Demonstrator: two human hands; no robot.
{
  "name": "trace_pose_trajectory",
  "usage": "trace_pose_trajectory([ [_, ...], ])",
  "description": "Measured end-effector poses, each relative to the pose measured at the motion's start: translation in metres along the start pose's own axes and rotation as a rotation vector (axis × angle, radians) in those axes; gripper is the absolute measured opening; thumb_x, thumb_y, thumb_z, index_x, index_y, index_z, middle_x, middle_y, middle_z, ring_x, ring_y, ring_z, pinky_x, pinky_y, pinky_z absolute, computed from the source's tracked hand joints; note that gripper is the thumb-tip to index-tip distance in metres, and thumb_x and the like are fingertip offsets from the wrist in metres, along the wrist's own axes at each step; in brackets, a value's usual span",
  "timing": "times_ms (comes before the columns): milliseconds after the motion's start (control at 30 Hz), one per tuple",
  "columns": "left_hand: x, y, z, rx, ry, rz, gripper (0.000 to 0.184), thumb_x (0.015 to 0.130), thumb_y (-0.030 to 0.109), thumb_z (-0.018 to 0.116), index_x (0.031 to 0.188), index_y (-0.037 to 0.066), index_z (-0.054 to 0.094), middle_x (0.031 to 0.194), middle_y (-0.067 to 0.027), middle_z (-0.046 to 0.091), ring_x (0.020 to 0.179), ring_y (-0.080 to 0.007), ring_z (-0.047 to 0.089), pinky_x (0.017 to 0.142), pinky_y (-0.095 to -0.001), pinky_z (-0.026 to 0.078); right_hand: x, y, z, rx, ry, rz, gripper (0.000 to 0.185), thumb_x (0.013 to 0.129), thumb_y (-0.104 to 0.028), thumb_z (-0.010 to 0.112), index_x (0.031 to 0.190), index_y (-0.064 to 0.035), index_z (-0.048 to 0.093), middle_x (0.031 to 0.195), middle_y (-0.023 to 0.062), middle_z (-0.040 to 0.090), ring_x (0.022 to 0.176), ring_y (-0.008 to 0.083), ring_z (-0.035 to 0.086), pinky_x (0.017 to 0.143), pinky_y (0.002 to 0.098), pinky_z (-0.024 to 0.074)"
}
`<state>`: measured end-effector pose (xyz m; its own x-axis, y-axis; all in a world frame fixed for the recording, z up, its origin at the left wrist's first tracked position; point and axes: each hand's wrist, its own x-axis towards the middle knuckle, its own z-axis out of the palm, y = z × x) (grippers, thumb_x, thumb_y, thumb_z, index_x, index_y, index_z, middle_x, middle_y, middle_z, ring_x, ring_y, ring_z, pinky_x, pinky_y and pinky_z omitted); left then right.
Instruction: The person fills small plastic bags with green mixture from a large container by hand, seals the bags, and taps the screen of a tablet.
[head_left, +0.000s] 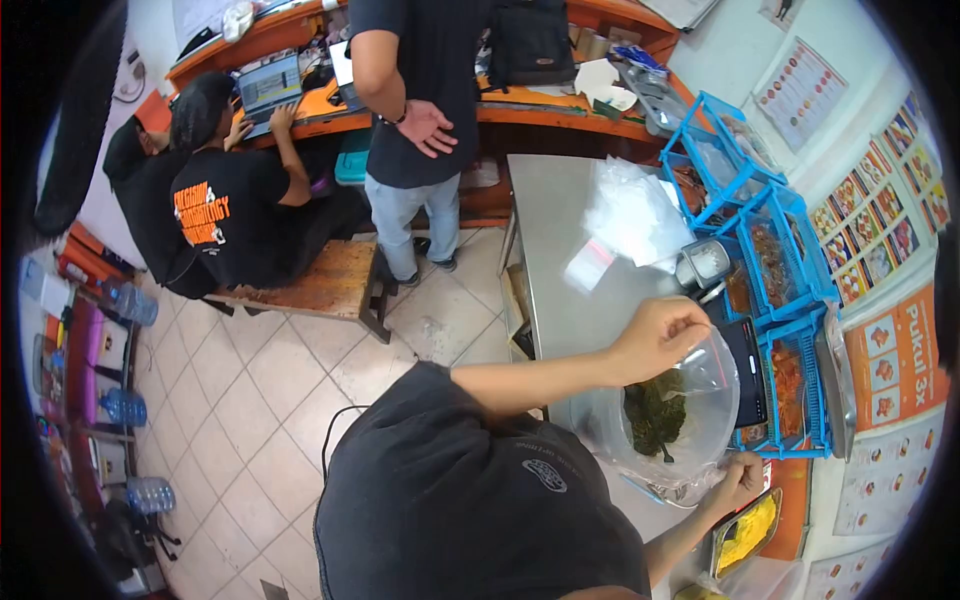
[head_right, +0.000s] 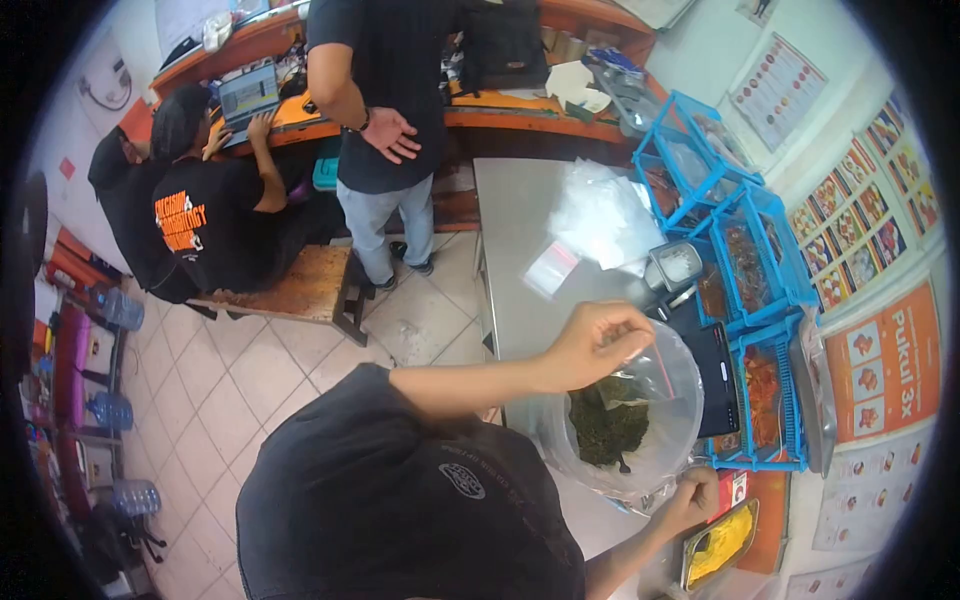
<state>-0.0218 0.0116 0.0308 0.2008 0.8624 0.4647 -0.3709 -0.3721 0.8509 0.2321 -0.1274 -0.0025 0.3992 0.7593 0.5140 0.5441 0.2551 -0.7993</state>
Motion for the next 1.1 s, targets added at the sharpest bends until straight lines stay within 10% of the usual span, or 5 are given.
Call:
trace_pose_trajectory([
  [300, 0.005, -0.035, 0.010, 0.072, -0.001, 0.168, 0.013, 0.088, 0.013, 0.064, 0.090, 0.000, 0.068, 0.083, -0.0063, 0.064, 0.068, -0.0077, 0.057, 0.061, -0.0245, 0.046, 0.006, -0.022, 0.037, 0.064, -0.077, 0.153, 0.008, 0.091, -0.011, 0.060, 0.088, -0.0042, 0.058, 0.070, -0.0030, 0.053, 0.063, 0.0038, 0.045, 0.054, 0.0208, 0.0331],
  [433, 0.056, -0.110, -0.065, 0.571, 0.083, -0.300, 0.035, 0.089, 0.036, 0.055, 0.094, 0.004, 0.070, 0.096, -0.0138, 0.068, 0.085, -0.0284, 0.062, 0.074, -0.0393, 0.048, 0.030, -0.021, 0.010, -0.135, 0.155, 0.068, 0.011, 0.092, -0.012, 0.059, 0.093, -0.0016, 0.059, 0.077, -0.0012, 0.056, 0.067, 0.0056, 0.049, 0.057, 0.0205, 0.0378],
  [600, 0.041, -0.241, -0.129, 1.259, 0.065, -0.309, 0.060, 0.092, 0.048, 0.045, 0.141, 0.015, 0.040, 0.150, -0.0237, 0.021, 0.140, -0.0406, 0.014, 0.112, -0.0550, 0.012, 0.048, -0.028, 0.000, -0.242, 0.198, -0.019, 0.022, 0.095, -0.014, 0.054, 0.107, 0.0033, 0.058, 0.088, 0.0063, 0.062, 0.077, 0.0113, 0.057, 0.063, 0.0224, 0.0434],
  [800, 0.016, -0.269, -0.161, 1.387, -0.249, -0.471, 0.067, 0.094, 0.051, 0.035, 0.146, 0.009, 0.030, 0.154, -0.0186, 0.014, 0.144, -0.0283, 0.007, 0.113, -0.0548, -0.002, 0.039, -0.014, 0.004, -0.209, 0.094, 0.059, 0.022, 0.096, -0.016, 0.052, 0.104, 0.0031, 0.061, 0.093, 0.0091, 0.064, 0.082, 0.0125, 0.059, 0.066, 0.0233, 0.0459],
  [1100, 0.053, -0.182, -0.103, 0.819, 0.358, 0.179, 0.022, 0.078, 0.007, 0.065, 0.099, 0.003, 0.064, 0.101, -0.0144, 0.066, 0.102, -0.0281, 0.061, 0.093, -0.0422, 0.043, 0.029, -0.017, 0.007, -0.115, 0.157, 0.073, 0.021, 0.096, -0.019, 0.054, 0.102, -0.0004, 0.063, 0.077, 0.0023, 0.061, 0.064, 0.0041, 0.048, 0.057, 0.0178, 0.0357],
])
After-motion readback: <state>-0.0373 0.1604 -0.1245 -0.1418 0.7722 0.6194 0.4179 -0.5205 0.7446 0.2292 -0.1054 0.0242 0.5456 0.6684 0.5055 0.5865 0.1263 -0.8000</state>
